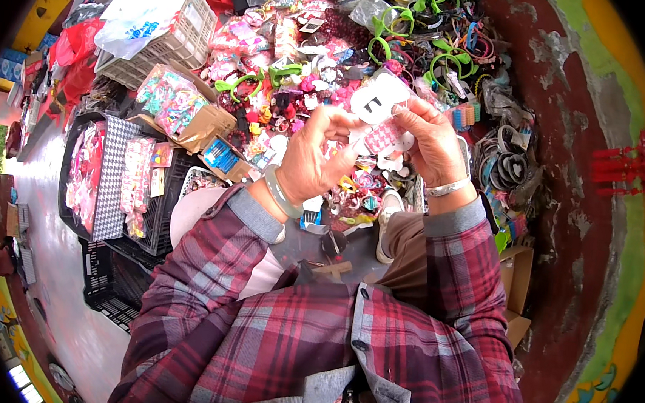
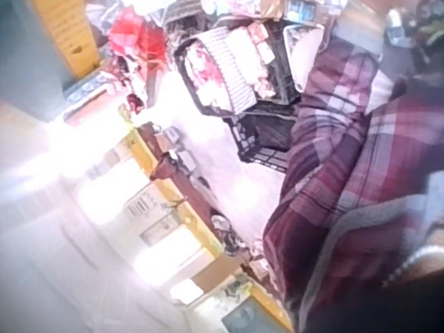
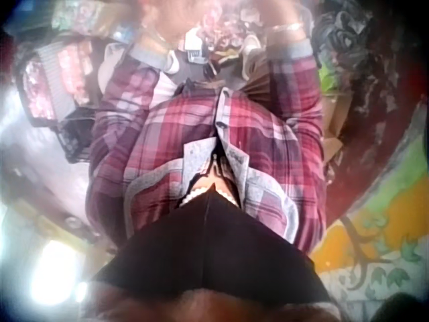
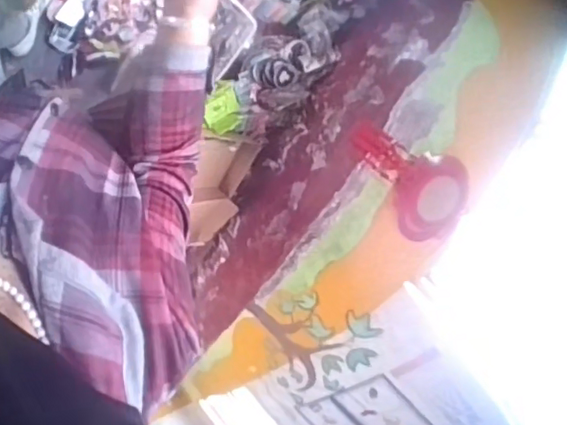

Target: The person picks up various small retail items including hair clips and a headband from a large pile, wiping each one with a white cloth before placing some back or into containers.

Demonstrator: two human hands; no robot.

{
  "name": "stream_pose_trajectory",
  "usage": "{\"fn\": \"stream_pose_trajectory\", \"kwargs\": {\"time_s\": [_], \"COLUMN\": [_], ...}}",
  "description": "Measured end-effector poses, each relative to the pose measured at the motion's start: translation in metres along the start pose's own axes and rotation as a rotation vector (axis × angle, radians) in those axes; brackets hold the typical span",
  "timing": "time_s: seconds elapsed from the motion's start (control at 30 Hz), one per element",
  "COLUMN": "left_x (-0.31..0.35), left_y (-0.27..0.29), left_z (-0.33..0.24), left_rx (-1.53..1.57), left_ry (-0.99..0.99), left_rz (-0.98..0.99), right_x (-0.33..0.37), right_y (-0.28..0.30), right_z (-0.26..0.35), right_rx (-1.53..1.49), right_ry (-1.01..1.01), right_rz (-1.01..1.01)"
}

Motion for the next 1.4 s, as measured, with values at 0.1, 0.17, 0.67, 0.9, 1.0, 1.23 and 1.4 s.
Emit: {"fn": "stream_pose_trajectory", "kwargs": {"time_s": [0.1,0.17,0.67,0.9,1.0,1.23,1.4], "left_x": [-0.004,-0.002,0.004,0.009,0.012,0.015,0.016], "left_y": [-0.001,0.002,0.054,0.058,0.059,0.061,0.060], "left_z": [0.012,0.024,0.053,0.061,0.069,0.075,0.082], "left_rx": [0.283,0.155,0.828,0.880,0.848,0.768,0.749], "left_ry": [0.197,0.301,0.457,0.500,0.532,0.572,0.593], "left_rz": [-0.093,-0.037,-0.237,-0.323,-0.332,-0.318,-0.278], "right_x": [-0.003,-0.002,-0.001,-0.007,-0.007,-0.011,-0.008], "right_y": [0.001,-0.007,0.000,-0.002,0.003,0.017,0.018], "right_z": [-0.002,-0.005,0.000,0.003,0.003,0.002,0.006], "right_rx": [0.146,0.279,0.167,-0.065,-0.089,-0.006,0.017], "right_ry": [0.031,0.062,-0.010,0.065,0.067,0.081,0.114], "right_rz": [0.000,-0.014,-0.070,0.038,0.031,-0.049,-0.082]}}
Point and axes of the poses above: each hand's wrist, its own x-axis away from the middle knuckle, its own y-axis out of the back of the hand, z = x × y, the point moved 7 cm from there along -x, towards the middle knuckle, and after that the axes turned 9 degrees about z, right-handed, at the moved point
